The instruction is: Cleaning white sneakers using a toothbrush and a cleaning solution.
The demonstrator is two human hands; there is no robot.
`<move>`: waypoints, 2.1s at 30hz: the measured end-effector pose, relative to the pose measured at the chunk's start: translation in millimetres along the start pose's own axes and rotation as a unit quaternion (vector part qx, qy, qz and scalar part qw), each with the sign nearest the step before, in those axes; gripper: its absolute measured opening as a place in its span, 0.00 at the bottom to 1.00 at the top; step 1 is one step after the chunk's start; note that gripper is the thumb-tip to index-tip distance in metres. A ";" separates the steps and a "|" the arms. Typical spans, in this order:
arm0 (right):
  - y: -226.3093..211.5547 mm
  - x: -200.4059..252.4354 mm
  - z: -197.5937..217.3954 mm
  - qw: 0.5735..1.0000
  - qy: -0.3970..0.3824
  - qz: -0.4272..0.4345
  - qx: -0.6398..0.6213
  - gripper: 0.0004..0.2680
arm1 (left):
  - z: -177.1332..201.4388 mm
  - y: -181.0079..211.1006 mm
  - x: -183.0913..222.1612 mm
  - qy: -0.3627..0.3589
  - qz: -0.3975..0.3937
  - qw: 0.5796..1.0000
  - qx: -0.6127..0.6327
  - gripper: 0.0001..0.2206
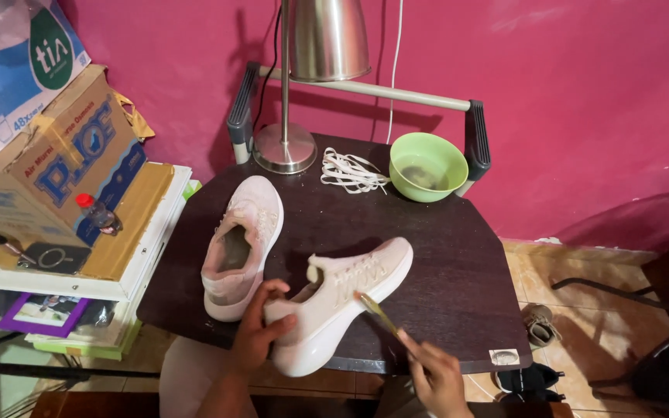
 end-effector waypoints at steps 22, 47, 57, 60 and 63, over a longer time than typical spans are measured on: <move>27.0 1.5 22.8 0.961 0.195 -0.167 -0.099 0.15 | 46.5 -24.2 62.7 -0.013 0.136 0.986 -0.095 0.21; -0.7 -26.3 -22.2 0.963 -0.027 -0.248 -0.099 0.24 | 45.9 -2.4 55.2 -0.066 -0.045 0.989 -0.128 0.13; 46.6 -2.5 9.2 0.930 0.118 -0.300 -0.178 0.21 | 34.2 15.1 44.5 -0.130 -0.173 0.955 -0.204 0.12; 78.5 16.2 27.0 0.879 0.157 -0.382 -0.237 0.21 | -28.7 65.4 34.1 -0.181 -0.206 0.895 -0.350 0.09; 89.2 26.2 28.5 0.823 0.187 -0.413 -0.342 0.22 | -84.2 118.8 22.6 -0.222 -0.338 0.855 -0.324 0.08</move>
Point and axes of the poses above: each hand's wrist, its own x-axis away from the middle knuckle, its own z-axis out of the back of the hand, y = z × x, the point moved 8 cm from there along -x, towards the middle knuckle, and after that the axes turned 7 degrees about -z, right-handed, at the moved point
